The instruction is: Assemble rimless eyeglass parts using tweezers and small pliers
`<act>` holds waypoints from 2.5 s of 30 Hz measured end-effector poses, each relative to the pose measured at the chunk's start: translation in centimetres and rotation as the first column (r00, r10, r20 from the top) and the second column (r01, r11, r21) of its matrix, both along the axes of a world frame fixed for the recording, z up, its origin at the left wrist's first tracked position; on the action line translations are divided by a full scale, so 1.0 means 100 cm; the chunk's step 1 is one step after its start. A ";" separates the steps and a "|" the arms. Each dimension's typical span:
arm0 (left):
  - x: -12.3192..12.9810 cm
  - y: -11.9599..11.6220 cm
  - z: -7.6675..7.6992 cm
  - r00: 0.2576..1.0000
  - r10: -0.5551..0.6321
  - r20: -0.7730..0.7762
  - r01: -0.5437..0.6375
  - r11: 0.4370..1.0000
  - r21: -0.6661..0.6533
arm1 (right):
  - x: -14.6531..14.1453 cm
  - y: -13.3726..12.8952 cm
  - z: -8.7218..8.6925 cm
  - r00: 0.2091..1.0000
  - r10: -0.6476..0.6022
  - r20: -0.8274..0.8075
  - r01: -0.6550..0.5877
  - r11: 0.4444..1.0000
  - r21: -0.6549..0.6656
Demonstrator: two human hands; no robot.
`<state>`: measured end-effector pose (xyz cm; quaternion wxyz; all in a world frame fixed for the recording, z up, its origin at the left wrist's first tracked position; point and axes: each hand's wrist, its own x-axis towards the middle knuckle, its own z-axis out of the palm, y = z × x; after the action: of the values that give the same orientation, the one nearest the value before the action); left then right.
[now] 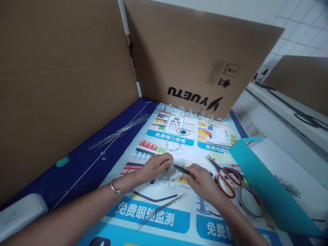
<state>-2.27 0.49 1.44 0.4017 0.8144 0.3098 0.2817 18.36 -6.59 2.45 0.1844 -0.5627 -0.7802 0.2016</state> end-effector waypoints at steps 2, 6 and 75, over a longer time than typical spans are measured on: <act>-0.001 0.001 -0.002 1.000 -0.009 0.000 0.009 0.998 0.059 | 0.000 -0.001 0.001 1.000 0.004 0.005 -0.004 1.000 0.009; -0.003 0.002 -0.007 0.999 -0.054 0.007 0.052 0.988 0.148 | -0.001 -0.003 0.005 0.999 0.013 0.030 -0.014 0.999 0.031; -0.004 0.004 -0.012 0.998 -0.034 0.056 0.035 0.999 -0.014 | -0.002 -0.005 0.002 1.000 -0.017 0.010 0.017 0.997 0.070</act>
<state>-2.68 0.92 0.27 0.4210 0.8084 0.2867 0.2949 18.19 -7.12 2.66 0.2014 -0.5636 -0.7830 0.1695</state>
